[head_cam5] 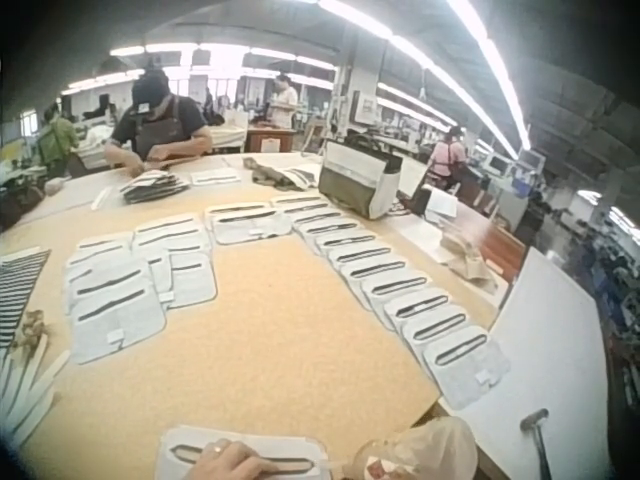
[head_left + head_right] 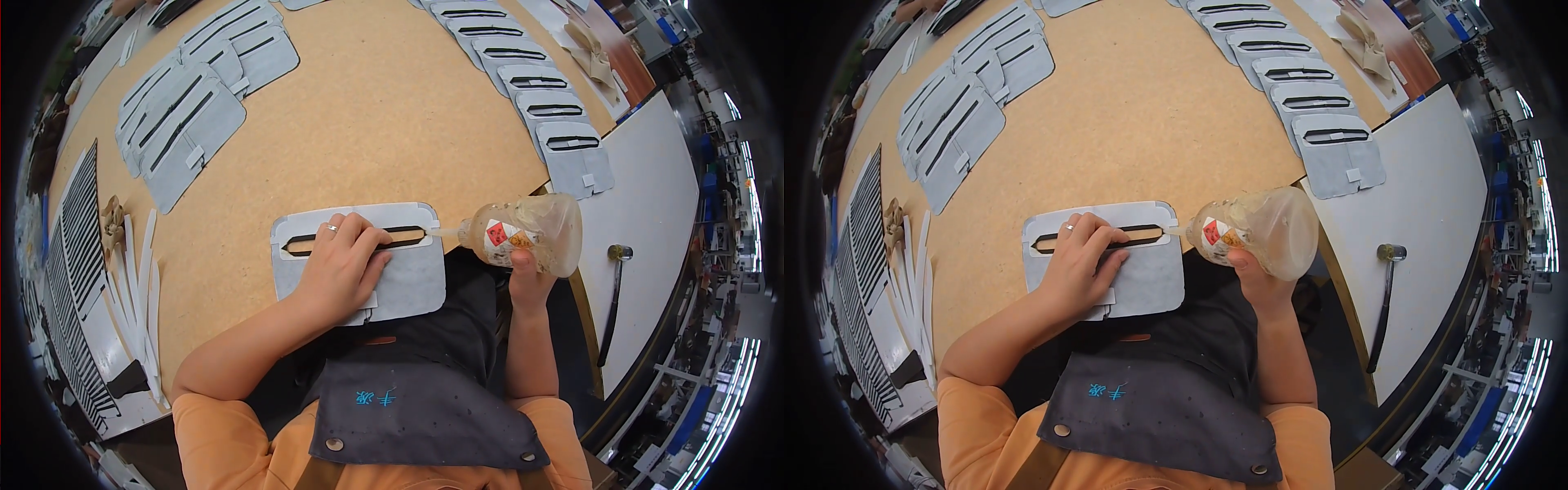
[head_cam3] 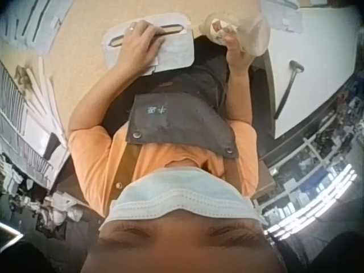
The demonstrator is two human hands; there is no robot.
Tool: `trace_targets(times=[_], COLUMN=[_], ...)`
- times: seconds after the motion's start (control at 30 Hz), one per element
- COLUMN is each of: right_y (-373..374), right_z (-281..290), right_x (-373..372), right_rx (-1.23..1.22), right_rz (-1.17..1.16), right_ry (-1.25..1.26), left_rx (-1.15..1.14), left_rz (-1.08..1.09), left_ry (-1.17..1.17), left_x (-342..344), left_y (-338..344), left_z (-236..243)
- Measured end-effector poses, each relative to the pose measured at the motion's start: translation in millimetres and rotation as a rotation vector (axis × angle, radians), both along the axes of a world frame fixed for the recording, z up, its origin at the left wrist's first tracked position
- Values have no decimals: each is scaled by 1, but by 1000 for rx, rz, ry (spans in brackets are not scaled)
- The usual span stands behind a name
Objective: The recorder is assembling leather wallet components, applying glue to edges, and pressing them together using a mallet.
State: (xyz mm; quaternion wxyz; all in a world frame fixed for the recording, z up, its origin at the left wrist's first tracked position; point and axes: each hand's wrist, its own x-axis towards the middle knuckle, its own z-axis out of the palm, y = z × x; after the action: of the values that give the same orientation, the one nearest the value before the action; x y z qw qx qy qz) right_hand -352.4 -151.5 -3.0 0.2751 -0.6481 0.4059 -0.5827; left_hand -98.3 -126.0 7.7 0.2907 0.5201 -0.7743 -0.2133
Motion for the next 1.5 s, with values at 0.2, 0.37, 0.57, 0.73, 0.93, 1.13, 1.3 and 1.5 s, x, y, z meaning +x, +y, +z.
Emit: trace_targets(times=[0.2, 0.37, 0.57, 0.73, 0.93, 1.13, 1.3, 1.5], right_y=[1, 16, 28, 23, 22, 22, -4, 8], right_z=[14, -1, -14, -5, 1, 5, 29, 7], right_x=[-16, 2, 3, 9, 9, -1, -9, -5], right_rx=[401, 287, 157, 123, 153, 468, 466, 218], right_rz=[140, -86, -43, 40, 94, 78, 26, -18], right_ry=[-640, -311, -100, -169, -182, -526, -634, -170], left_rx=[-7, -6, -21, -10, -17, -12, -17, -2], left_rz=[13, 16, 21, 23, 22, 22, 26, 14], left_ry=[16, 13, 9, 11, 23, 31, 39, 36], left_x=[0, -2, -2, -2, -3, -1, 1, -5], left_y=[-1, -3, -3, -3, -3, 2, 2, -5], left_z=[1, 1, 0, 2, 2, 0, -2, -3])
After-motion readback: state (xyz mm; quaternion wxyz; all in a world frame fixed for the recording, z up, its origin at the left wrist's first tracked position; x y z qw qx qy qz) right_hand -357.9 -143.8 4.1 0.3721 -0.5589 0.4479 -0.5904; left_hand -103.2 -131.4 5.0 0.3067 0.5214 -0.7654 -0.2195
